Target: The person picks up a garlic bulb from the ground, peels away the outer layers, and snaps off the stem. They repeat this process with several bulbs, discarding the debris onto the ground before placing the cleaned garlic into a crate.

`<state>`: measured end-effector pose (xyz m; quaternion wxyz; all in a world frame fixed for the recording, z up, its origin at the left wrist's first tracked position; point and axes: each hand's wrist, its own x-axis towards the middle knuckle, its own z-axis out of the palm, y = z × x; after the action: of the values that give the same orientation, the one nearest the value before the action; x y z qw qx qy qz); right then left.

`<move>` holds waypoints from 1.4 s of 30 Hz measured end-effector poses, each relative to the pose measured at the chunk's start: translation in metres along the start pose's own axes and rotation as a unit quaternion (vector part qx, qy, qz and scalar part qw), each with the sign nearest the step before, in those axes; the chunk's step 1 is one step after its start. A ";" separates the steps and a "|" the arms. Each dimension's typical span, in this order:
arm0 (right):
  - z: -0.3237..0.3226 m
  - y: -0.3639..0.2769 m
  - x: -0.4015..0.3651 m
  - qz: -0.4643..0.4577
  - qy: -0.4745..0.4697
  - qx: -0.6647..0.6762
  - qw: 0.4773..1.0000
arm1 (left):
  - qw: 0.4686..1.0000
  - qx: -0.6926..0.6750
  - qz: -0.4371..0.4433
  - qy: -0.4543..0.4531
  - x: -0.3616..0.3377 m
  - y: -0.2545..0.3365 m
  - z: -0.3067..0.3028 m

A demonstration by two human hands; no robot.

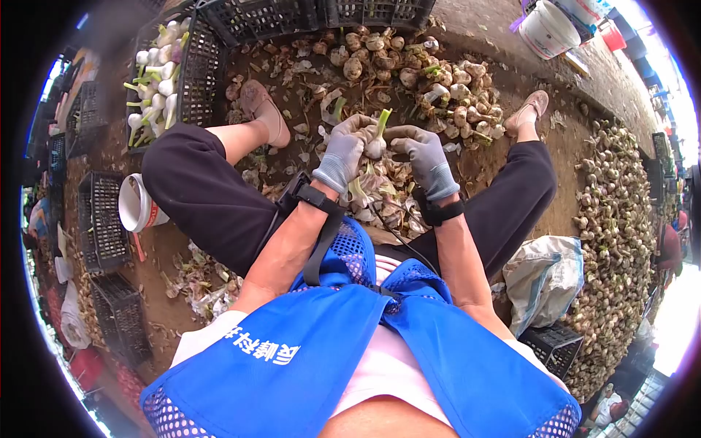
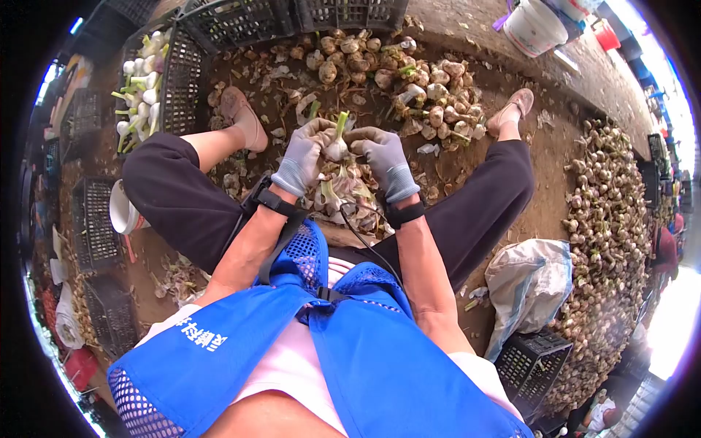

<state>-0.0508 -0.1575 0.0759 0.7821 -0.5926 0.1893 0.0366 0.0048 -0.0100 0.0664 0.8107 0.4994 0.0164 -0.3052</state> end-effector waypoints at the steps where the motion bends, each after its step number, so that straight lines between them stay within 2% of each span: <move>1: 0.002 -0.003 -0.002 -0.048 -0.016 -0.063 0.997 | 0.999 0.050 -0.001 0.006 -0.001 0.002 0.000; 2: 0.003 -0.006 -0.003 -0.063 -0.027 -0.112 0.991 | 0.986 0.160 0.038 0.025 -0.003 0.002 0.003; 3: 0.002 -0.004 0.000 -0.062 -0.027 -0.112 0.991 | 0.986 0.160 0.037 0.025 -0.004 -0.001 0.003; 4: 0.001 0.000 0.004 -0.072 -0.031 -0.178 0.981 | 0.951 0.282 0.122 0.025 -0.004 -0.004 0.002; 5: 0.000 0.003 0.005 -0.082 -0.035 -0.242 0.966 | 0.894 0.397 0.204 0.024 -0.005 -0.005 0.001; 7: 0.002 0.003 0.002 -0.077 -0.030 -0.216 0.973 | 0.886 0.420 0.196 0.015 -0.010 0.004 0.004; 9: -0.002 0.006 0.002 -0.037 -0.050 -0.129 0.990 | 0.822 0.498 0.278 -0.011 -0.012 0.008 0.002; 10: -0.002 0.007 0.002 -0.037 -0.050 -0.130 0.990 | 0.822 0.497 0.278 -0.011 -0.012 0.009 0.001; 11: -0.003 0.007 0.001 -0.011 -0.048 -0.047 0.998 | 0.906 0.390 0.164 -0.023 -0.012 0.010 0.000; 12: -0.004 0.007 0.000 0.014 -0.045 0.035 0.998 | 0.961 0.270 0.046 -0.034 -0.012 0.011 0.000; 13: -0.005 0.007 0.000 0.013 -0.045 0.035 0.998 | 0.961 0.270 0.047 -0.035 -0.010 0.009 0.000; 15: -0.006 0.007 0.000 0.028 -0.033 0.099 0.994 | 0.991 0.126 0.040 -0.031 -0.007 0.006 -0.002; 20: -0.010 0.002 -0.002 0.005 -0.045 0.021 0.999 | 0.994 0.104 0.012 0.018 -0.001 0.002 -0.004; 22: -0.011 0.005 0.001 -0.009 -0.040 0.034 0.999 | 0.997 -0.073 -0.022 0.029 -0.001 0.003 0.001; 26: -0.007 -0.001 -0.003 -0.003 -0.028 0.026 0.999 | 0.990 -0.142 -0.022 0.002 0.005 -0.004 -0.007; 27: -0.003 -0.008 -0.006 -0.010 -0.031 -0.010 0.999 | 0.990 -0.142 -0.022 0.003 0.003 -0.002 -0.004; 29: 0.004 -0.014 -0.010 -0.017 -0.034 -0.045 0.998 | 0.998 -0.044 -0.017 0.043 -0.001 0.001 0.003; 32: 0.011 -0.007 -0.009 -0.091 -0.022 -0.202 0.975 | 0.998 -0.026 -0.004 0.055 0.004 -0.006 0.001; 37: 0.015 -0.011 -0.007 -0.064 0.000 -0.199 0.978 | 0.996 -0.055 0.006 0.065 -0.001 -0.005 0.006; 39: 0.013 -0.011 -0.011 0.038 0.002 -0.052 0.998 | 0.996 -0.063 -0.002 0.062 -0.001 -0.007 0.005; 42: 0.005 -0.004 -0.008 0.044 -0.021 0.010 0.999 | 0.992 -0.115 -0.004 0.059 0.001 -0.014 0.001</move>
<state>-0.0556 -0.1526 0.0838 0.7894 -0.5750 0.1989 0.0814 -0.0015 -0.0159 0.0551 0.8592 0.4199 0.1014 -0.2741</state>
